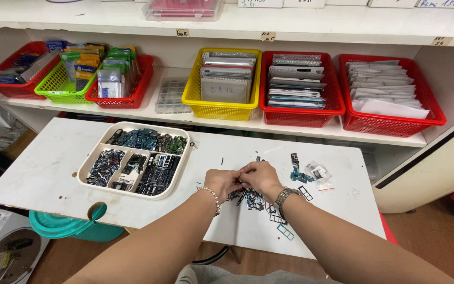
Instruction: The person sorts small electronic components by hand, picking them from a pile on the table and placing them into compartments of a white tray. The hands repeatedly pick, separate, and arrange the parts without using tools.
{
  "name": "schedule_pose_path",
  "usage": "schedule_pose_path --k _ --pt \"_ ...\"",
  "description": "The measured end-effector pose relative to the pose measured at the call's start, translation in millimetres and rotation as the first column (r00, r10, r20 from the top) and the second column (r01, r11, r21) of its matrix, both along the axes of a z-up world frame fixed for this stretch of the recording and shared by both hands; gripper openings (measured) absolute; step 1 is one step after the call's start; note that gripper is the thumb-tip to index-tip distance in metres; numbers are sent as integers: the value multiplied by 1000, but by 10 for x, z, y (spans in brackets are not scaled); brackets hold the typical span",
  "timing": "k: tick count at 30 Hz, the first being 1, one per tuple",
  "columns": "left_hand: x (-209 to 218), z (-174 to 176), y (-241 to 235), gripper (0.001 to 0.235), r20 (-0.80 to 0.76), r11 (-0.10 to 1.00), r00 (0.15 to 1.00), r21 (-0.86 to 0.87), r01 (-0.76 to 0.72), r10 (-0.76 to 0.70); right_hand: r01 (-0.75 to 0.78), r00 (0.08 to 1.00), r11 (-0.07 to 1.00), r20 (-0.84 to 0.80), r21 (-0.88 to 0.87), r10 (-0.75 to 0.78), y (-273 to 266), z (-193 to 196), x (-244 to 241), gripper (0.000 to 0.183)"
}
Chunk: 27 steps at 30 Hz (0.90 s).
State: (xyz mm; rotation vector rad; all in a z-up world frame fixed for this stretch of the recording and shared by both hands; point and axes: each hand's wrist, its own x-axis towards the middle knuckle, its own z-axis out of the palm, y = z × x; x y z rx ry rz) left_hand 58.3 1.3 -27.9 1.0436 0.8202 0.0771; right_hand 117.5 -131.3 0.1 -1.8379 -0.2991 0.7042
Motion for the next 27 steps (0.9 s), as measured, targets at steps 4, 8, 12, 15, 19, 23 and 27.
schedule_pose_path --k 4,8,12,15,19,23,27 --pt "44 112 45 15 -55 998 997 45 -50 52 -53 986 996 153 -74 64 30 130 -71 13" --pt "22 198 100 11 -1 993 994 51 -109 110 -34 991 995 128 -91 46 105 159 -2 16" --pt "13 232 97 9 23 987 990 74 -140 139 12 986 995 -164 103 5 152 89 143 17" --pt "3 222 81 9 -23 989 989 40 -144 145 -58 995 998 -77 32 60 142 20 201 18" --pt "-22 197 95 7 -33 994 994 -19 -107 106 -46 985 997 -166 55 54 113 19 263 16" --pt "21 200 148 10 -30 998 998 -18 -60 59 13 951 996 -310 83 14 77 121 295 20" --pt "51 177 224 17 6 1000 1000 27 5 -5 76 857 976 -514 206 42 43 286 296 27"
